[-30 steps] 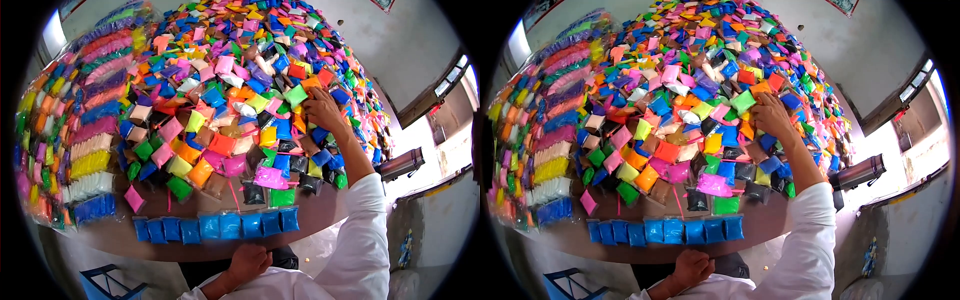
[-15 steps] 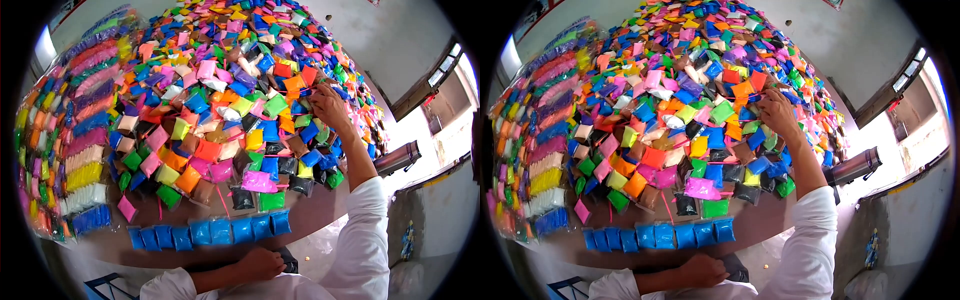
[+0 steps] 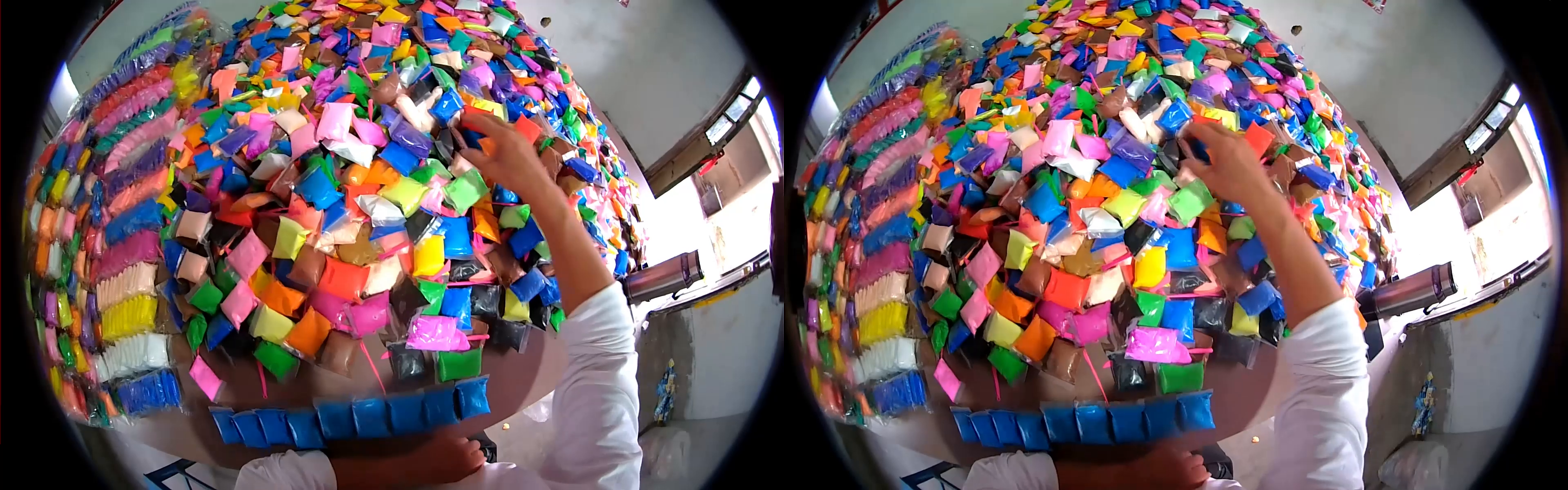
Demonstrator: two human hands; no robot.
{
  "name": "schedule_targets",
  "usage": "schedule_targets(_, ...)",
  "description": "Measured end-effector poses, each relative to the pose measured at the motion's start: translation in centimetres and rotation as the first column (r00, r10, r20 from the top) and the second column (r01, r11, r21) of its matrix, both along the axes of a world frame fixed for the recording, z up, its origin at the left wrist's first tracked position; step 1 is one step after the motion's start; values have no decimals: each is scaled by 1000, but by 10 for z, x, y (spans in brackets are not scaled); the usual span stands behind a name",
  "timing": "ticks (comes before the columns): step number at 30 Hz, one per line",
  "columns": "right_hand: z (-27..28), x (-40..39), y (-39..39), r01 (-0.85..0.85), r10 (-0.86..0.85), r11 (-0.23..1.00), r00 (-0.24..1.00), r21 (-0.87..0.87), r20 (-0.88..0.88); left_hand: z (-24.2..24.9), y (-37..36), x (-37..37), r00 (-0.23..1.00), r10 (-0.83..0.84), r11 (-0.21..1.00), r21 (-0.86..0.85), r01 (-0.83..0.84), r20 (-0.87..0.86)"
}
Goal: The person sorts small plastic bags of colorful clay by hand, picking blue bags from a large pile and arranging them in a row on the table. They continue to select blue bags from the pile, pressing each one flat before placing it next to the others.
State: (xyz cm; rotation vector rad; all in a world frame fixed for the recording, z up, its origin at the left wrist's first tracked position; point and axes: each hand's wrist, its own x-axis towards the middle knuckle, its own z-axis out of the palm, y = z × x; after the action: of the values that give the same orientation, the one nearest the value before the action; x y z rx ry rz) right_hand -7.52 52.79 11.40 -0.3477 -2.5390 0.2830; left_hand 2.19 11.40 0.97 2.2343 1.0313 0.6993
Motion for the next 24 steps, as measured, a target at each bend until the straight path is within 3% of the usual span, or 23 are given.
schedule_targets(2,-9,-42,-21,-114,127,988,984,107,-122,-34,-15,27,990,100,995,0,-100,97)
schedule_targets(3,-13,-60,-34,-143,160,971,984,190,-81,-46,-19,36,962,193,981,-9,-195,195)
schedule_targets(4,-24,-75,-42,-129,159,947,984,293,-81,-33,-14,27,961,196,980,-10,-198,196)
schedule_targets(6,-33,-94,-38,-155,167,935,986,318,-10,-5,-13,13,978,207,978,32,-208,22)
schedule_targets(12,-26,-97,50,84,-101,906,995,415,21,-7,-15,10,965,253,961,-136,-242,74)
schedule_targets(14,-25,-97,76,101,-122,912,992,398,29,-61,-36,43,973,220,969,-129,-209,75)
schedule_targets(16,-19,-94,89,135,-158,918,987,372,33,-55,-31,37,981,181,978,-120,-172,70)
schedule_targets(18,-17,-90,108,169,-164,925,985,340,-44,-31,-24,22,941,271,955,-176,-237,204)
schedule_targets(20,-12,-79,127,161,-143,964,985,213,-101,-13,-15,11,958,229,965,-170,-200,174)
schedule_targets(22,-3,-61,125,229,-261,954,952,-192,-161,-12,-15,11,971,186,973,-163,-162,148)
schedule_targets(24,6,-35,137,373,-388,906,921,-198,-42,-20,-18,17,950,212,968,-182,-172,231)
